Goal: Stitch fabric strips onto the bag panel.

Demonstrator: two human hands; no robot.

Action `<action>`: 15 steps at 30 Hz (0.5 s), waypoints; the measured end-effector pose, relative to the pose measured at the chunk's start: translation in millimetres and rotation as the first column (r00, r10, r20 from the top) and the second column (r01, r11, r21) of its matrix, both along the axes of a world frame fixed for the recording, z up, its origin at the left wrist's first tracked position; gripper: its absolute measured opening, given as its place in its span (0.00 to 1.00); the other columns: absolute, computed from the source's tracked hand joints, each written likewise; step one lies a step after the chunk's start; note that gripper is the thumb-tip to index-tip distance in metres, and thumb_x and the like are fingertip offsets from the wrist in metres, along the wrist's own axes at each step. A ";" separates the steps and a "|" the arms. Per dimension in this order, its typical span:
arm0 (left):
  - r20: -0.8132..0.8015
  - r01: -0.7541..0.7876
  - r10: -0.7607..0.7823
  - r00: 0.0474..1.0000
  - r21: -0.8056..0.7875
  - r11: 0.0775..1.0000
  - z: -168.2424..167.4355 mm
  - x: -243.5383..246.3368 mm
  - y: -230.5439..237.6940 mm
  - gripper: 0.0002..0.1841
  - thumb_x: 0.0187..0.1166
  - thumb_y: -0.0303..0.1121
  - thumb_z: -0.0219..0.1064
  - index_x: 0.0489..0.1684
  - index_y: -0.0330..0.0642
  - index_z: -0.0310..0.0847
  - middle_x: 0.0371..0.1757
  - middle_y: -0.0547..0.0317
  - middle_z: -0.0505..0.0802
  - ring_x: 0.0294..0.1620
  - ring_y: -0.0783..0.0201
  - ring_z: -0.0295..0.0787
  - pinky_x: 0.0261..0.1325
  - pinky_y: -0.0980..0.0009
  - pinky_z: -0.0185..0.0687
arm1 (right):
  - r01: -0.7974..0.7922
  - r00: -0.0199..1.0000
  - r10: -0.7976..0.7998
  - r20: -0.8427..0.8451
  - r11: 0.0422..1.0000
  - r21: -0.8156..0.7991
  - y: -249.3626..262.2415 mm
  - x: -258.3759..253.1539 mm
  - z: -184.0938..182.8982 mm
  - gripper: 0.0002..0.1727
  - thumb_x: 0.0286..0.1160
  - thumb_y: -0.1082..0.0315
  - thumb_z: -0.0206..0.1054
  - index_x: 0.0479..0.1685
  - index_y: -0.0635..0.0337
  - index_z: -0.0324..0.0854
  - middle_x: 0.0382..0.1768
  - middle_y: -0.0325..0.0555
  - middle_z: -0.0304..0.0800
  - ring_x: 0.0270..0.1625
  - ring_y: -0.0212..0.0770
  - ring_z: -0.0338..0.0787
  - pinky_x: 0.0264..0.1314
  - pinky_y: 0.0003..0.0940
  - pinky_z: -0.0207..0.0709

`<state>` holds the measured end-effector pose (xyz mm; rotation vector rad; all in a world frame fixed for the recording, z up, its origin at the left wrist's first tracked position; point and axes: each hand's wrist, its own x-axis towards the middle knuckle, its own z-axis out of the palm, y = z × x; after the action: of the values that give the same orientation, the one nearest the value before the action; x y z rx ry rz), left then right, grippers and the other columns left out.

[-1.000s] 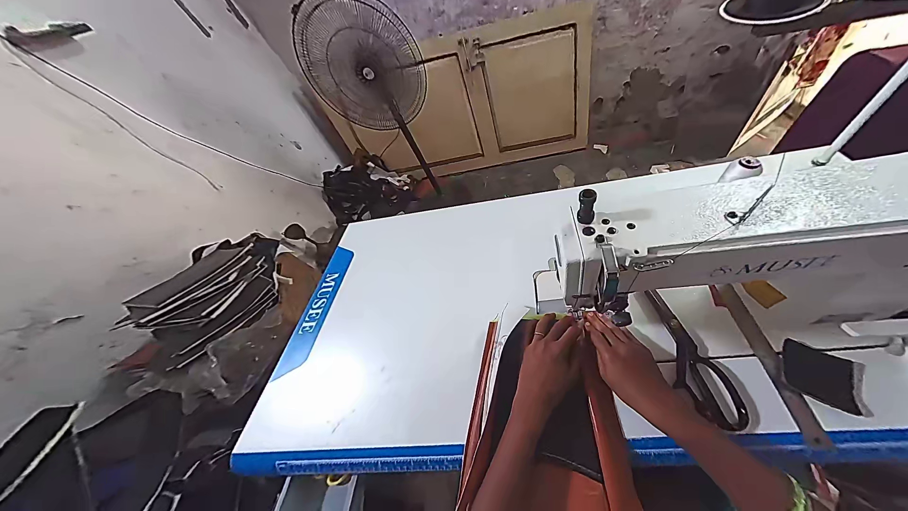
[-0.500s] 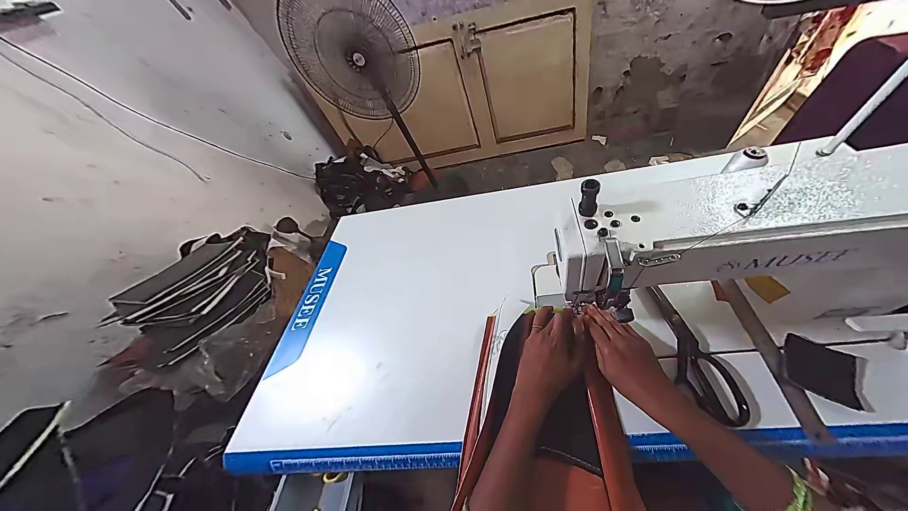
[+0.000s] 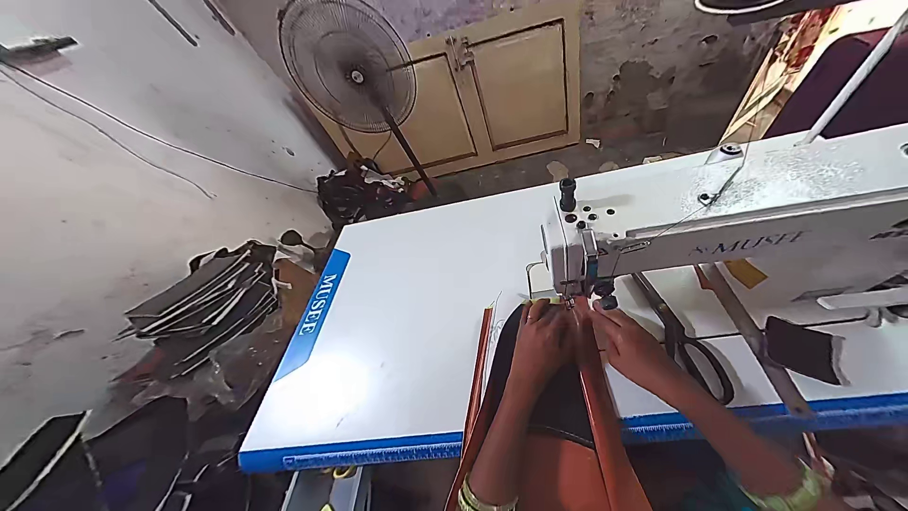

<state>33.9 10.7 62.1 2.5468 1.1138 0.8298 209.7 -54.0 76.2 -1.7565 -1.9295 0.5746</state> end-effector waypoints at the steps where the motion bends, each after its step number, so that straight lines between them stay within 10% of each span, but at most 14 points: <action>1: -0.008 0.010 -0.010 1.000 0.025 1.000 0.6 -1.8 -2.4 0.12 0.75 0.28 0.67 0.48 0.34 0.94 0.60 0.46 0.95 0.70 0.36 0.86 0.78 0.36 0.68 | 0.012 1.000 -0.012 0.001 1.000 0.000 -12.4 3.3 2.5 0.29 0.72 0.82 0.59 0.77 0.69 0.77 0.80 0.67 0.74 0.84 0.66 0.72 0.86 0.55 0.63; 4: -0.061 0.025 -0.029 0.998 -0.065 0.998 7.5 -8.2 -12.1 0.14 0.81 0.28 0.63 0.55 0.34 0.93 0.67 0.47 0.92 0.75 0.38 0.83 0.81 0.36 0.65 | -0.013 0.999 0.007 0.042 0.987 0.157 -47.8 6.8 -15.2 0.29 0.56 0.73 0.73 0.66 0.62 0.88 0.71 0.66 0.83 0.76 0.70 0.79 0.76 0.64 0.71; 7: -0.032 0.054 -0.057 0.998 -0.099 0.994 4.3 -11.7 -14.6 0.16 0.82 0.28 0.61 0.60 0.33 0.90 0.69 0.45 0.91 0.77 0.36 0.81 0.82 0.36 0.62 | -0.116 0.992 0.086 0.097 0.922 0.368 -54.7 6.8 -35.4 0.23 0.65 0.59 0.70 0.63 0.48 0.92 0.68 0.60 0.87 0.66 0.68 0.87 0.66 0.70 0.73; 11: -0.012 0.021 -0.022 1.000 -0.058 0.998 0.6 -8.9 -13.9 0.15 0.80 0.27 0.61 0.56 0.32 0.92 0.67 0.45 0.92 0.75 0.35 0.82 0.82 0.35 0.62 | -0.128 0.992 0.113 0.060 0.837 0.532 -45.7 -4.1 -42.4 0.13 0.76 0.65 0.65 0.47 0.52 0.96 0.58 0.57 0.93 0.48 0.57 0.95 0.51 0.49 0.87; 15: -0.079 0.028 -0.027 0.996 0.015 0.999 -1.6 -7.6 -13.6 0.16 0.79 0.27 0.62 0.59 0.35 0.92 0.67 0.45 0.92 0.73 0.33 0.83 0.78 0.32 0.66 | 0.067 0.942 -0.025 -0.334 0.991 0.115 -62.9 -34.8 -4.0 0.12 0.78 0.72 0.66 0.53 0.72 0.86 0.69 0.73 0.81 0.59 0.61 0.92 0.59 0.48 0.86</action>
<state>26.3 -2.9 60.5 2.6226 1.0962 0.7399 175.0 -116.9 72.2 -1.5120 -1.6498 0.6705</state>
